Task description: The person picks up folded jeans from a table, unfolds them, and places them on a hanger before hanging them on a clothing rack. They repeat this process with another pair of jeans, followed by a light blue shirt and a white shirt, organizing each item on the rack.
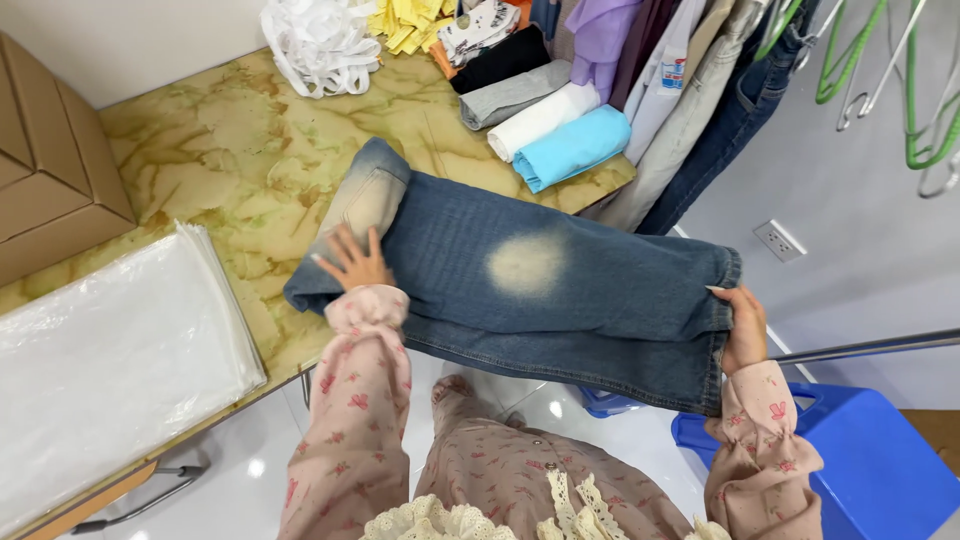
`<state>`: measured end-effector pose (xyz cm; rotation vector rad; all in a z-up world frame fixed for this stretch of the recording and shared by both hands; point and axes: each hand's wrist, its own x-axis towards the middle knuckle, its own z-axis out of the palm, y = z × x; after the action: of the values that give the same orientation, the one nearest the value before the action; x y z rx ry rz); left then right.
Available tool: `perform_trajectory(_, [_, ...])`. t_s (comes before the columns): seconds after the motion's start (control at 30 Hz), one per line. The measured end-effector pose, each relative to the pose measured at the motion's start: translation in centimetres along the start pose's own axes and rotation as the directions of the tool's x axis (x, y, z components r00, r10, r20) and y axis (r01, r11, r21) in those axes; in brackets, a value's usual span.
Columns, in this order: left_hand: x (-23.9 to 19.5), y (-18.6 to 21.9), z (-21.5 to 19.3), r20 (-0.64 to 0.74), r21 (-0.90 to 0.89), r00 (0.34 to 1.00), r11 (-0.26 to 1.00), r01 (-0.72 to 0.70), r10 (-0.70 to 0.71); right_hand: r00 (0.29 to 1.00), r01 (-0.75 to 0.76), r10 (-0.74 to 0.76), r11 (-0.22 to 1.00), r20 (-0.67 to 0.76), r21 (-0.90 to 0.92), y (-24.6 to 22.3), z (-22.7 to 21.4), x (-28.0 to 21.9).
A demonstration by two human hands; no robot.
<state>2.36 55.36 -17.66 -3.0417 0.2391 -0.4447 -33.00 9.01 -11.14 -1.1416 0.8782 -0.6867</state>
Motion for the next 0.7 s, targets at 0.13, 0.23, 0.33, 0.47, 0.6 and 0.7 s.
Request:
perform_trajectory(0.13, [3.2, -2.4, 6.7, -0.268, -0.087, 0.963, 0.996, -0.017, -0.007, 0.995, 0.089, -0.095, 0.968, -0.011, -0.236, 0.0, 0.8, -0.2])
perform_trajectory(0.23, [5.1, -3.6, 4.5, -0.299, 0.129, 0.954, 0.991, 0.042, -0.002, 0.994, 0.1, -0.092, 0.974, 0.053, -0.204, 1.4, 0.7, 1.0])
perform_trajectory(0.33, [6.8, -4.1, 3.0, -0.685, 0.254, 0.728, 0.945, 0.205, 0.026, 0.995, 0.091, -0.082, 0.974, 0.051, -0.207, 1.6, 0.8, 0.8])
perform_trajectory(0.47, [7.3, -3.8, 1.2, -0.682, 0.166, 0.731, 0.971, 0.175, -0.015, 0.996, 0.069, -0.057, 0.975, 0.066, -0.21, -1.0, 2.7, -1.7])
perform_trajectory(0.6, [7.5, -3.0, 1.9, -0.494, 0.064, 0.857, 0.977, 0.205, -0.148, 0.991, 0.089, -0.062, 0.968, 0.118, -0.237, -2.9, 4.2, -3.0])
perform_trajectory(0.7, [6.4, -2.9, -4.4, -0.094, -0.045, 0.975, 0.979, 0.199, -0.202, 0.987, 0.115, -0.084, 0.963, 0.137, -0.242, -3.0, 4.7, -3.1])
